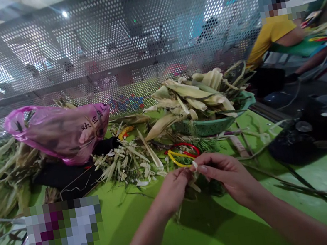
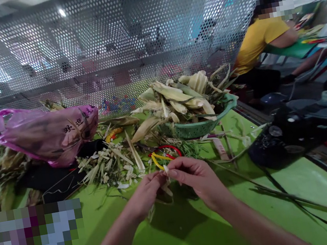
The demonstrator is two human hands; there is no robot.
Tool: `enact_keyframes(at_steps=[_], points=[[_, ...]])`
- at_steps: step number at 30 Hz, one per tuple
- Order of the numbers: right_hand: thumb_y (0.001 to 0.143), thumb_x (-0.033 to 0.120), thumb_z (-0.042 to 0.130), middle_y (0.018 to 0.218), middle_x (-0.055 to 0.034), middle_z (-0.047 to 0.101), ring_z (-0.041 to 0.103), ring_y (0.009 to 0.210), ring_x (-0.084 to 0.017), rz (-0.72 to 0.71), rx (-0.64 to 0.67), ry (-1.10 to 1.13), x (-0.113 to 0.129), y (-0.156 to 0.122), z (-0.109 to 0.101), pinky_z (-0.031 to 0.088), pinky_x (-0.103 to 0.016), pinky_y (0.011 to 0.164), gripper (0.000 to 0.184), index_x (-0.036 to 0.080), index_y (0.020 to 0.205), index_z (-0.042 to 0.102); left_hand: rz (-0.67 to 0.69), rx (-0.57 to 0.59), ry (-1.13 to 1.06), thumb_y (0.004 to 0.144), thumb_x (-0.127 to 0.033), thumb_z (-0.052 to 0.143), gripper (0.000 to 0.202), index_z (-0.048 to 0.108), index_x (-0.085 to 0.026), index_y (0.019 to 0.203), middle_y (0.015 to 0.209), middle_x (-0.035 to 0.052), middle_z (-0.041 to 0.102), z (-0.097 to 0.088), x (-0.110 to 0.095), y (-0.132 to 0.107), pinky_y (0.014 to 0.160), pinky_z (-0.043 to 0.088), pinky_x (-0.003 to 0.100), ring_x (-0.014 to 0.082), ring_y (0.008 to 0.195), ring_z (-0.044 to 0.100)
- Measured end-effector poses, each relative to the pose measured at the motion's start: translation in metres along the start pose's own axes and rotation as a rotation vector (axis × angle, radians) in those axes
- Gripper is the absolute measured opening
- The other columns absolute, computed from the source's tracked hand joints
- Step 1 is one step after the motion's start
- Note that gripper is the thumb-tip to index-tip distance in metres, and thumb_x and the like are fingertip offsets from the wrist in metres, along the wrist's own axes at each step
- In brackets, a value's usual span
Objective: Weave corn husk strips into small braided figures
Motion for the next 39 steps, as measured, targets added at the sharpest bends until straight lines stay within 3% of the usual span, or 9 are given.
enact_keyframes(at_steps=[7,12,16,18,28,34,39], points=[[0.081,0.038,0.065,0.074,-0.0017,0.062,0.055,0.068,-0.015,-0.071,0.143,-0.228,0.011,0.001,0.008,0.047,-0.027,0.064,0.019,0.019,0.081,0.066,0.067,-0.105,0.135,0.083,-0.039,0.051,0.027,0.044,-0.019,0.067,0.065,-0.0021,0.038,-0.005,-0.014,-0.003,0.056,0.027,0.024,0.0116,0.062,0.034],[0.085,0.037,0.059,0.071,0.0,0.057,0.053,0.063,-0.015,-0.081,0.165,-0.254,0.014,0.002,0.006,0.045,-0.027,0.06,0.017,0.02,0.081,0.061,0.093,-0.065,0.07,0.083,-0.036,0.045,0.024,0.042,-0.02,0.065,0.067,-0.0014,0.038,-0.008,-0.019,-0.004,0.06,0.03,0.027,0.013,0.063,0.035],[0.087,0.038,0.058,0.073,-0.0008,0.056,0.053,0.067,-0.016,-0.102,0.164,-0.311,0.017,0.003,0.005,0.044,-0.028,0.063,0.018,0.021,0.079,0.059,0.083,0.001,0.121,0.069,-0.02,0.049,0.001,0.05,-0.019,0.069,0.07,0.0,0.044,-0.011,-0.022,-0.004,0.062,0.031,0.026,0.014,0.068,0.04],[0.087,0.037,0.057,0.074,-0.0004,0.054,0.053,0.066,-0.016,-0.113,0.17,-0.327,0.018,0.004,0.004,0.044,-0.028,0.064,0.018,0.021,0.079,0.058,0.062,0.038,0.145,0.065,-0.016,0.048,0.009,0.053,-0.018,0.073,0.072,0.0005,0.047,-0.012,-0.023,-0.005,0.062,0.032,0.025,0.0143,0.069,0.042],[0.089,0.033,0.054,0.077,-0.0002,0.052,0.052,0.066,-0.015,-0.123,0.214,-0.353,0.014,0.006,0.0,0.044,-0.028,0.065,0.016,0.021,0.078,0.057,0.137,0.061,0.334,0.082,-0.033,0.049,0.02,0.06,-0.017,0.082,0.067,-0.0017,0.046,-0.018,-0.026,-0.002,0.06,0.031,0.025,0.0125,0.062,0.039],[0.089,0.032,0.054,0.079,0.0001,0.051,0.052,0.065,-0.014,-0.103,0.241,-0.341,0.011,0.006,0.001,0.044,-0.027,0.064,0.016,0.021,0.079,0.057,0.284,0.038,0.628,0.088,-0.03,0.045,0.024,0.065,-0.017,0.085,0.08,0.0033,0.058,-0.02,-0.036,-0.004,0.072,0.037,0.026,0.0168,0.078,0.051],[0.091,0.028,0.052,0.081,-0.0005,0.051,0.052,0.067,-0.014,-0.12,0.273,-0.373,0.01,0.005,0.003,0.043,-0.027,0.064,0.014,0.021,0.079,0.057,0.363,0.082,0.739,0.092,-0.03,0.042,0.027,0.067,-0.018,0.096,0.088,0.0049,0.062,-0.021,-0.041,-0.008,0.075,0.04,0.026,0.0169,0.082,0.055]])
Point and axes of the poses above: each hand's wrist, its own y-axis towards the middle knuckle, its own z-axis out of the palm, x = y × z, the point moved 5 cm from there along y, towards the middle knuckle
